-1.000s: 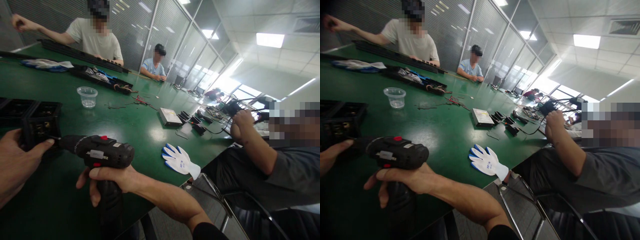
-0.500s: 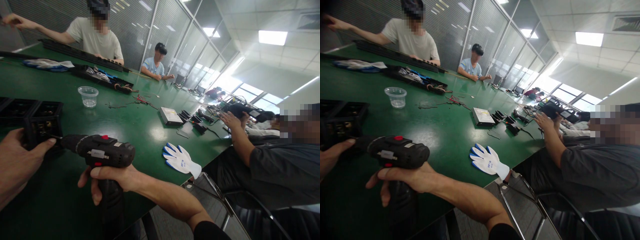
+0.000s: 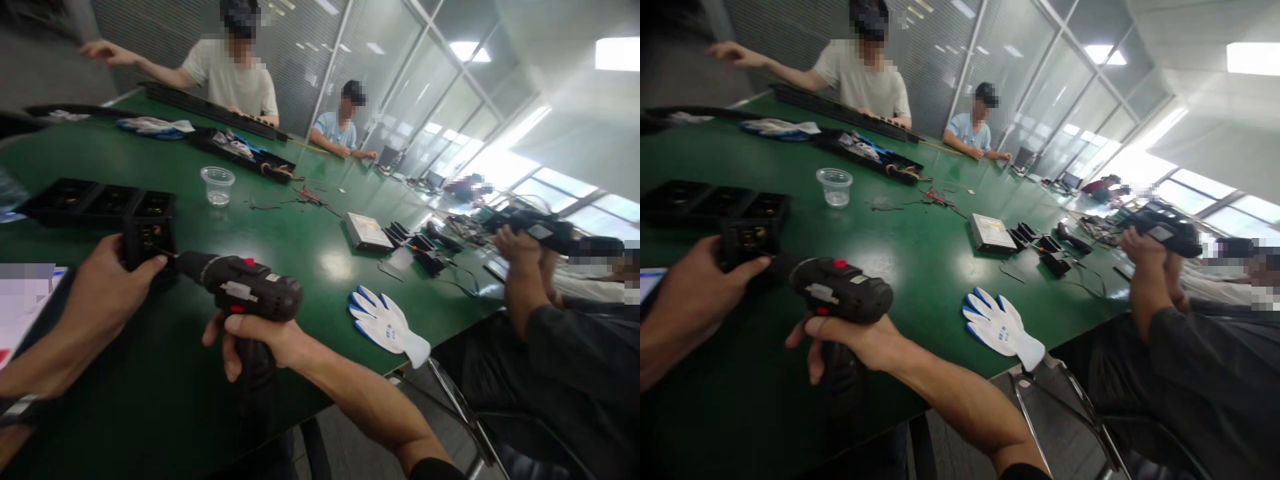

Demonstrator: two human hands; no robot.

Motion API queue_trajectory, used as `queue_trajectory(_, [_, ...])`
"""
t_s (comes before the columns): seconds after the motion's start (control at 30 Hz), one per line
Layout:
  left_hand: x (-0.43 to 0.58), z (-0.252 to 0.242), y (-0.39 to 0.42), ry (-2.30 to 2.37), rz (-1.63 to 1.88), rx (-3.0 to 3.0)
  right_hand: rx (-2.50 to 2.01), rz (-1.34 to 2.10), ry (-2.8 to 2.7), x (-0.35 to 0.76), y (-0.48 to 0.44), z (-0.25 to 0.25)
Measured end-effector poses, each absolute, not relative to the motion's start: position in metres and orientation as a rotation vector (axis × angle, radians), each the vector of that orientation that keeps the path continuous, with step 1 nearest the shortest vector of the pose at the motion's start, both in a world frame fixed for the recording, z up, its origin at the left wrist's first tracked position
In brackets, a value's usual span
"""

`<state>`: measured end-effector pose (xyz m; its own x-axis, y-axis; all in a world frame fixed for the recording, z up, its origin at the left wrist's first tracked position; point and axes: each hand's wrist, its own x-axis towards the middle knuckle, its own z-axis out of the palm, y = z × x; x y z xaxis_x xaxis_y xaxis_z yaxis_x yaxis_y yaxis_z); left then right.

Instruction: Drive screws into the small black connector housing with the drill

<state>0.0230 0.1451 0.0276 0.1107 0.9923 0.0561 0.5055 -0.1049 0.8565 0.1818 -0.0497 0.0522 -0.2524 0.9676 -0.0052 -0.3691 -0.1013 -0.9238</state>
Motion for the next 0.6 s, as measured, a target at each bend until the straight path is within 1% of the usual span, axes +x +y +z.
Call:
queue_trajectory(0.07, [0.025,0.037,0.134,1.371,1.039,1.72,-0.87,1.549,-1.016,0.177,-0.056,0.056])
queue_trajectory(0.17, [0.027,0.035,0.132,1.209,1.111,1.717,-0.892,1.537,-0.961,0.175,-0.061,0.058])
queue_trajectory(0.33, [0.021,0.018,0.142,1.103,1.143,1.684,-0.886,1.51,-0.964,0.175,-0.061,0.058])
queue_trajectory(0.6, [0.02,0.021,0.136,1.079,1.139,1.632,-1.016,1.445,-0.92,0.168,-0.063,0.072])
